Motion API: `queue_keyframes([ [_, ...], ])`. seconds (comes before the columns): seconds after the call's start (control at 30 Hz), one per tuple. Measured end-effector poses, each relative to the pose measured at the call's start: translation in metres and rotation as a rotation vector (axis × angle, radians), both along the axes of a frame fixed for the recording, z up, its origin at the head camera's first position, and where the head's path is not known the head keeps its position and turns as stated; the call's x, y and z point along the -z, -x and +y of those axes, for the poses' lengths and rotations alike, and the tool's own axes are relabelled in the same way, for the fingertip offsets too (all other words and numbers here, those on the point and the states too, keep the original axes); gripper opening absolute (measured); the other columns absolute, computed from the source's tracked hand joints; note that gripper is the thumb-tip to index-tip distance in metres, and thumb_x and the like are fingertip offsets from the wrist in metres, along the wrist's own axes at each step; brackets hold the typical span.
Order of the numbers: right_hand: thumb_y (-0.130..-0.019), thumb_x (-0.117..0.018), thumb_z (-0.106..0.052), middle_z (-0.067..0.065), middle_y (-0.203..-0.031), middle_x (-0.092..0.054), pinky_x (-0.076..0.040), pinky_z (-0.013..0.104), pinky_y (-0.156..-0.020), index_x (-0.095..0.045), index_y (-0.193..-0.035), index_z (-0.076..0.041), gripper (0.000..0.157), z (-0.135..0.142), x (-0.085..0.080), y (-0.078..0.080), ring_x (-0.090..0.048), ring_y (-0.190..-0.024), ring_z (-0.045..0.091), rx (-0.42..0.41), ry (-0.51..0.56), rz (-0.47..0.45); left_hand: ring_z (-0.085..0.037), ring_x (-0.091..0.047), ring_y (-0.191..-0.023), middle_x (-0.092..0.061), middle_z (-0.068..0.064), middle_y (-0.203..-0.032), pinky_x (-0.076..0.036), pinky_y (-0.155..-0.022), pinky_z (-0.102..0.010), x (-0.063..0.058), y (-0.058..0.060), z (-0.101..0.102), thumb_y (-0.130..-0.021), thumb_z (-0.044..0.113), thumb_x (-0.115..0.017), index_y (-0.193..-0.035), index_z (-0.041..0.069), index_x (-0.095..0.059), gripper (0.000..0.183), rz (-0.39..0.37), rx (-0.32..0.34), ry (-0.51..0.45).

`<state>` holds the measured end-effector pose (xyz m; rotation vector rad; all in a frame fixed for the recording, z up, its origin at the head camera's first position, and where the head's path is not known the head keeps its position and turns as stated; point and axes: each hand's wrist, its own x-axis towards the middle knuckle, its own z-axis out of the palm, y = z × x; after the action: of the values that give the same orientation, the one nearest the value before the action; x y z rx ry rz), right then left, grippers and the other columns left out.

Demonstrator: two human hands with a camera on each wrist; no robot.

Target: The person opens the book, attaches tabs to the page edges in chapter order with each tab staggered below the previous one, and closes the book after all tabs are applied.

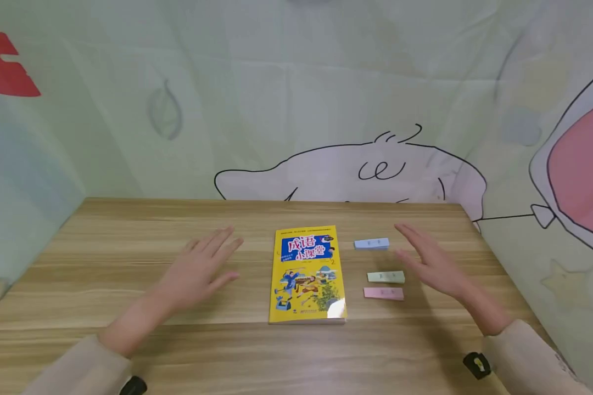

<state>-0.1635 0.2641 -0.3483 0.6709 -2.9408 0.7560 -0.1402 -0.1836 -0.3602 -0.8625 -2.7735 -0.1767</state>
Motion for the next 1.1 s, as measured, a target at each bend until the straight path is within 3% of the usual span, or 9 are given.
queue_keyframes([
  [0.2, -0.094, -0.055, -0.019, 0.023, -0.129, -0.049, -0.043, 0.053, -0.091, -0.045, -0.134, 0.004, 0.047, -0.03, 0.01, 0.009, -0.047, -0.115, 0.037, 0.044, 0.27, -0.09, -0.036, -0.039, -0.128, -0.044, -0.019, -0.138, -0.032, -0.103, -0.052, 0.007, 0.003, 0.03, -0.089, 0.028, -0.063, -0.123, 0.005, -0.059, 0.041, -0.105, 0.095, -0.026],
  [0.3, -0.093, -0.056, -0.014, 0.021, -0.119, -0.055, -0.049, 0.043, -0.084, -0.05, -0.13, 0.003, 0.041, -0.045, 0.019, 0.014, -0.052, -0.104, 0.031, 0.122, 0.35, -0.195, -0.034, -0.041, -0.127, -0.046, -0.017, -0.137, -0.033, -0.103, -0.049, 0.014, 0.004, 0.045, -0.089, 0.026, -0.063, -0.119, 0.006, -0.062, 0.036, -0.134, 0.155, -0.051],
  [0.47, -0.093, -0.054, -0.011, 0.018, -0.112, -0.055, -0.052, 0.034, -0.077, -0.05, -0.13, 0.002, 0.04, -0.066, 0.031, 0.02, -0.055, -0.095, 0.03, 0.241, 0.459, -0.395, -0.033, -0.042, -0.127, -0.044, -0.018, -0.138, -0.036, -0.102, -0.046, 0.021, 0.004, 0.066, -0.091, 0.028, -0.061, -0.128, 0.006, -0.056, 0.044, -0.242, 0.195, -0.083],
  [0.7, -0.092, -0.055, -0.012, 0.018, -0.117, -0.053, -0.052, 0.033, -0.082, -0.051, -0.129, 0.001, 0.04, -0.089, 0.044, 0.026, -0.059, -0.091, 0.025, 0.366, 0.6, -0.558, -0.033, -0.036, -0.13, -0.037, -0.017, -0.143, -0.034, -0.104, -0.046, 0.024, 0.002, 0.082, -0.092, 0.035, -0.058, -0.133, 0.009, -0.051, 0.049, -0.39, 0.178, -0.087],
  [0.83, -0.091, -0.058, -0.013, 0.017, -0.121, -0.055, -0.053, 0.031, -0.081, -0.055, -0.126, -0.002, 0.037, -0.1, 0.052, 0.025, -0.062, -0.089, 0.022, 0.433, 0.66, -0.617, -0.033, -0.031, -0.133, -0.032, -0.017, -0.146, -0.031, -0.106, -0.047, 0.026, 0.001, 0.087, -0.092, 0.038, -0.056, -0.136, 0.009, -0.048, 0.053, -0.434, 0.165, -0.086],
  [1.1, -0.09, -0.059, -0.007, 0.017, -0.114, -0.06, -0.054, 0.031, -0.078, -0.058, -0.122, 0.0, 0.033, -0.115, 0.06, 0.025, -0.062, -0.086, 0.021, 0.489, 0.731, -0.633, -0.036, -0.029, -0.134, -0.03, -0.021, -0.146, -0.028, -0.107, -0.049, 0.032, 0.0, 0.093, -0.091, 0.037, -0.057, -0.137, 0.004, -0.046, 0.057, -0.417, 0.193, -0.107],
])
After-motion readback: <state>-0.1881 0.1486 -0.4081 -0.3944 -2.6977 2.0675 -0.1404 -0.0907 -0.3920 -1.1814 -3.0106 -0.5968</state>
